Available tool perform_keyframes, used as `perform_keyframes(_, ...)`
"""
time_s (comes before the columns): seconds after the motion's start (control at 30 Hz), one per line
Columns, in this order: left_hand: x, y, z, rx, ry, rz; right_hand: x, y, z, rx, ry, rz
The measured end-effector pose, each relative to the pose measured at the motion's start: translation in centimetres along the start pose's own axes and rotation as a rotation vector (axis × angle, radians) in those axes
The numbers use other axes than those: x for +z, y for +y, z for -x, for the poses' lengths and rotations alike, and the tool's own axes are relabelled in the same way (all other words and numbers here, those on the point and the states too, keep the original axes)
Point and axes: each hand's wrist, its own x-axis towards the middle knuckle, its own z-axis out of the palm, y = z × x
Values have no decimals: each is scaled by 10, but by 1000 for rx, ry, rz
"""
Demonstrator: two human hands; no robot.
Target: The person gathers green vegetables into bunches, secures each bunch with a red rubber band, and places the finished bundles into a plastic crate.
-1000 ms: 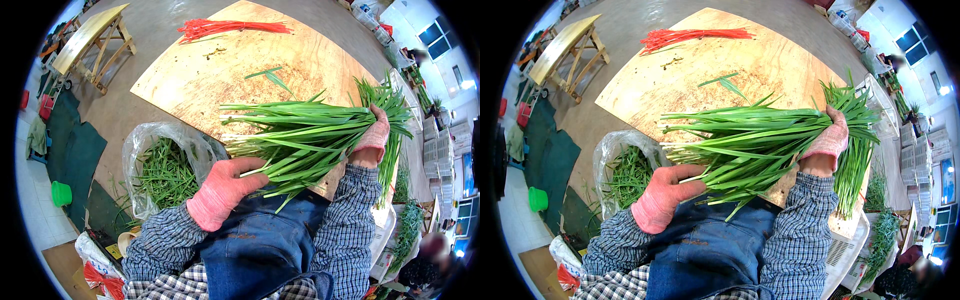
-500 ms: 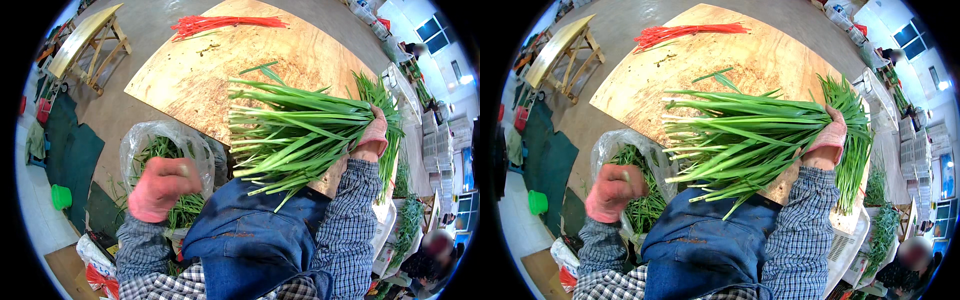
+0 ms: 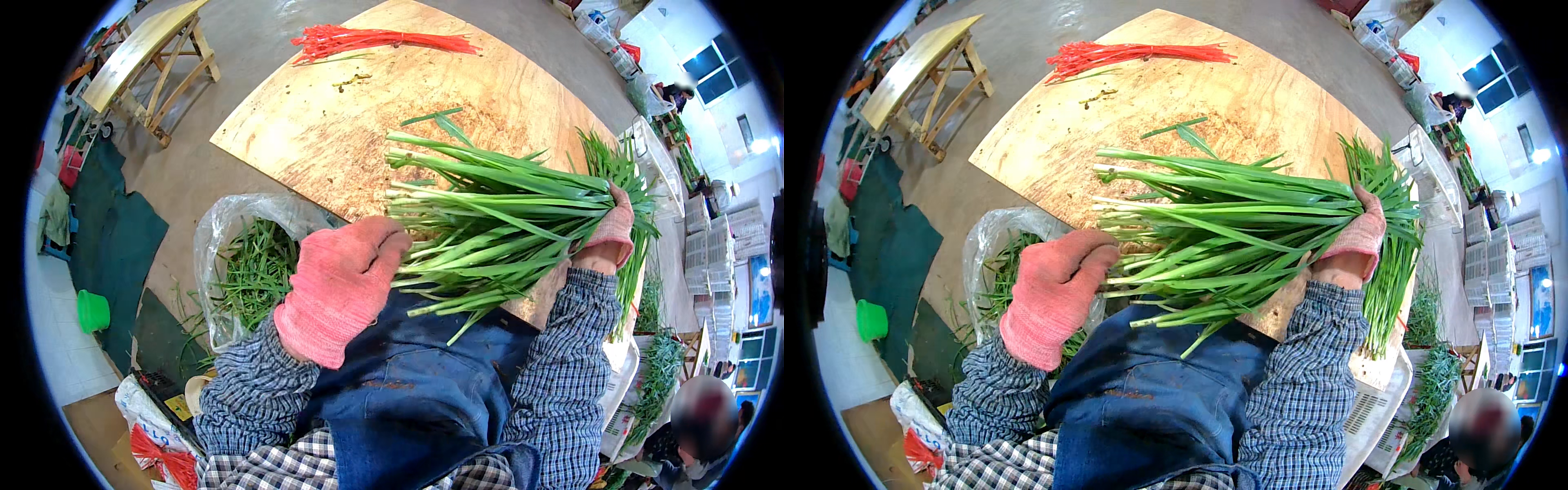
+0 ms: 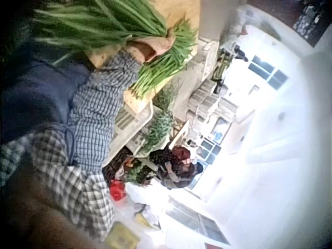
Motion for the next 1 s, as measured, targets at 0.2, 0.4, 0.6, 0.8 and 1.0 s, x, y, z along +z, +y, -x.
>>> perform_keyframes(0.2,14,-9,2,292,-39,-409,-4,7,-6,-25,54,39)
perform_keyframes(0.4,18,-7,-2,349,-46,-475,-11,8,-11,-43,48,43)
perform_keyframes(0.6,19,-12,-6,615,-99,-626,-7,6,-4,-41,45,84)
perform_keyframes(0.8,23,-22,-5,756,15,-625,-11,3,-8,-3,17,52)
perform_keyframes(1.0,28,-26,-8,785,-13,-666,-7,1,-3,-16,44,40)
